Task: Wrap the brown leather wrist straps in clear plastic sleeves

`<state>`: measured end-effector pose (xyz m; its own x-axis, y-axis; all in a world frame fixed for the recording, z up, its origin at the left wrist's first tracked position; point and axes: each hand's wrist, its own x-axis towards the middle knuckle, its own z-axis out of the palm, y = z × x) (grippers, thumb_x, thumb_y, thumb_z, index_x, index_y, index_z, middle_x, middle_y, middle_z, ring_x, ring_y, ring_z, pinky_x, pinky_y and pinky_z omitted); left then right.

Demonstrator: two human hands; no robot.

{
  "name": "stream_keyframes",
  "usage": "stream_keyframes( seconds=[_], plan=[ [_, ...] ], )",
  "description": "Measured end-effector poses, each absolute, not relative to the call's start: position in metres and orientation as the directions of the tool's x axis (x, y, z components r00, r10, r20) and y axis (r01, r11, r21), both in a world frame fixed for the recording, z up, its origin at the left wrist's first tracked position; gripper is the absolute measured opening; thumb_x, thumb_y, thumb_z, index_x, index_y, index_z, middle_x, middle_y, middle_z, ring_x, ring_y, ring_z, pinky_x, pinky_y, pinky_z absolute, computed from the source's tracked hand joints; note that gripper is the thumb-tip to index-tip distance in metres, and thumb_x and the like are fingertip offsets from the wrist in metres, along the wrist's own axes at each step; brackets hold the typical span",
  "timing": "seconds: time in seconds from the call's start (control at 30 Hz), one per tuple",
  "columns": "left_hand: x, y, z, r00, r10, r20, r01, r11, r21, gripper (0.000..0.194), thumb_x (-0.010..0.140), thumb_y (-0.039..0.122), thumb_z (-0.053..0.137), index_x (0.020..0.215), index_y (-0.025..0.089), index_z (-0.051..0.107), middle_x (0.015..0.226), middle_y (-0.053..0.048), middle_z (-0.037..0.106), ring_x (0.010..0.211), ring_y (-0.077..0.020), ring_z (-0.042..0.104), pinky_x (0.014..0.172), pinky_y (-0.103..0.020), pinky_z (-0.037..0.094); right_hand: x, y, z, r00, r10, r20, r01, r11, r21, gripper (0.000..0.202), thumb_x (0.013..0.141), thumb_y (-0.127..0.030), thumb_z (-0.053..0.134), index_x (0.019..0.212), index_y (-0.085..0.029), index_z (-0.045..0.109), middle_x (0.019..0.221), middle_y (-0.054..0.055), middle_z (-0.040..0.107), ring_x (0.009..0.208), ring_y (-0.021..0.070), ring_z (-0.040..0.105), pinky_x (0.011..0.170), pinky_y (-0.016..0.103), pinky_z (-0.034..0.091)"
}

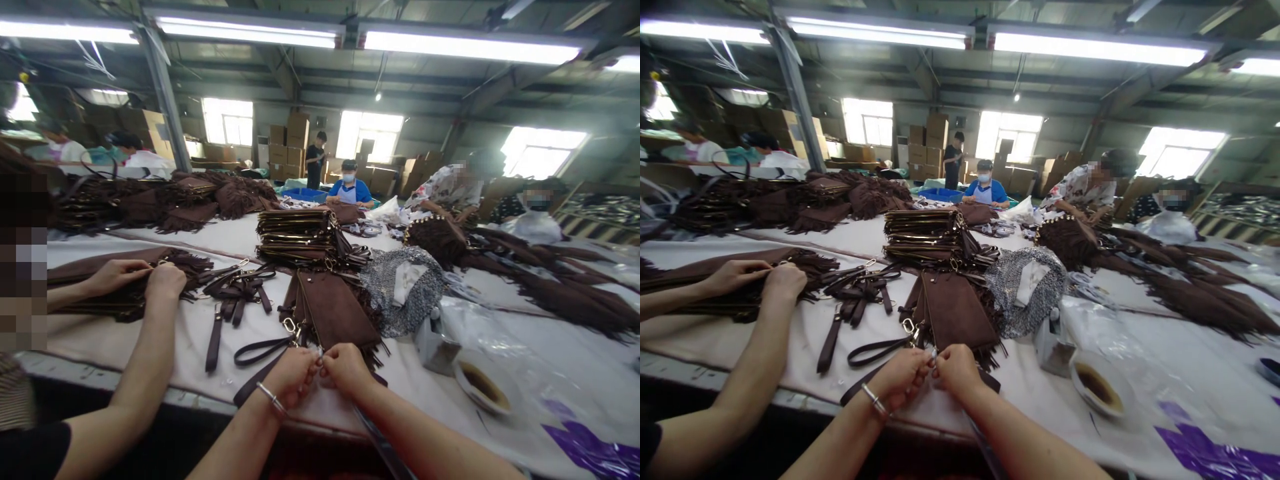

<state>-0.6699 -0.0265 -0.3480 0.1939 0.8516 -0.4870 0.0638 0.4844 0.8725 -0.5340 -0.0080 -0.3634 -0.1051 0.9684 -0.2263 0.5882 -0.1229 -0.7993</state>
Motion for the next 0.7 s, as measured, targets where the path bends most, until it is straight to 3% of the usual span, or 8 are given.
stream_keyframes(
  seconds=[0.2, 0.3, 0.43, 0.53, 0.6, 0.7],
  plan=[
    [-0.668, -0.029, -0.357, 0.078, 0.886, -0.458, 0.087, 0.452, 0.888, 0.045, 0.074, 0.064, 0.049, 0.070, 0.020, 0.052, 0.049, 0.010, 0.034, 0.038, -0.0064, 0.026, 0.041, -0.021, 0.020, -0.539, -0.004, -0.357, -0.101, 0.979, -0.175, 0.686, -0.059, -0.725, 0.023, 0.074, -0.019, 0.056, 0.056, -0.014, 0.070, 0.051, 0.007, 0.067, 0.043, 0.0135, 0.056, 0.042, 0.021, 0.035],
    [-0.669, -0.031, -0.358, -0.036, 0.941, -0.336, 0.197, 0.336, 0.921, 0.037, 0.080, 0.051, 0.050, 0.062, 0.019, 0.054, 0.048, 0.007, 0.038, 0.042, -0.0099, 0.033, 0.046, -0.025, 0.026, -0.535, -0.002, -0.349, -0.163, 0.980, -0.115, 0.742, 0.045, -0.669, 0.023, 0.071, -0.024, 0.063, 0.050, -0.014, 0.066, 0.050, 0.008, 0.066, 0.051, 0.0157, 0.057, 0.048, 0.024, 0.035],
    [-0.667, -0.041, -0.362, -0.161, 0.986, -0.046, 0.399, 0.108, 0.911, 0.027, 0.081, 0.028, 0.055, 0.056, 0.019, 0.054, 0.062, -0.004, 0.056, 0.067, -0.0179, 0.051, 0.065, -0.030, 0.034, -0.523, 0.003, -0.332, -0.295, 0.953, -0.068, 0.764, 0.192, -0.615, 0.018, 0.072, -0.022, 0.061, 0.057, -0.016, 0.069, 0.056, 0.004, 0.068, 0.057, 0.0156, 0.059, 0.056, 0.024, 0.038],
    [-0.664, -0.048, -0.373, -0.115, 0.964, 0.239, 0.698, -0.093, 0.710, 0.026, 0.090, 0.023, 0.044, 0.071, 0.018, 0.061, 0.074, -0.009, 0.065, 0.073, -0.0211, 0.058, 0.068, -0.032, 0.036, -0.518, 0.014, -0.312, -0.388, 0.921, 0.025, 0.755, 0.333, -0.564, 0.021, 0.081, -0.021, 0.053, 0.078, -0.019, 0.073, 0.078, 0.004, 0.073, 0.076, 0.0155, 0.064, 0.070, 0.023, 0.042],
    [-0.663, -0.050, -0.383, -0.041, 0.926, 0.376, 0.845, -0.168, 0.507, 0.029, 0.093, 0.021, 0.039, 0.077, 0.018, 0.062, 0.074, -0.009, 0.067, 0.069, -0.0212, 0.061, 0.063, -0.032, 0.036, -0.521, 0.023, -0.298, -0.525, 0.850, 0.048, 0.755, 0.491, -0.435, 0.025, 0.086, -0.021, 0.048, 0.093, -0.021, 0.073, 0.094, 0.004, 0.073, 0.090, 0.0161, 0.064, 0.080, 0.024, 0.043],
    [-0.664, -0.050, -0.393, 0.018, 0.880, 0.475, 0.916, -0.204, 0.344, 0.023, 0.091, 0.014, 0.042, 0.080, 0.018, 0.062, 0.070, -0.006, 0.067, 0.063, -0.0206, 0.063, 0.056, -0.032, 0.037, -0.535, 0.035, -0.283, -0.692, 0.719, -0.070, 0.713, 0.665, -0.222, 0.028, 0.086, -0.022, 0.051, 0.105, -0.025, 0.070, 0.109, 0.004, 0.070, 0.103, 0.0189, 0.060, 0.091, 0.028, 0.042]
  ],
)
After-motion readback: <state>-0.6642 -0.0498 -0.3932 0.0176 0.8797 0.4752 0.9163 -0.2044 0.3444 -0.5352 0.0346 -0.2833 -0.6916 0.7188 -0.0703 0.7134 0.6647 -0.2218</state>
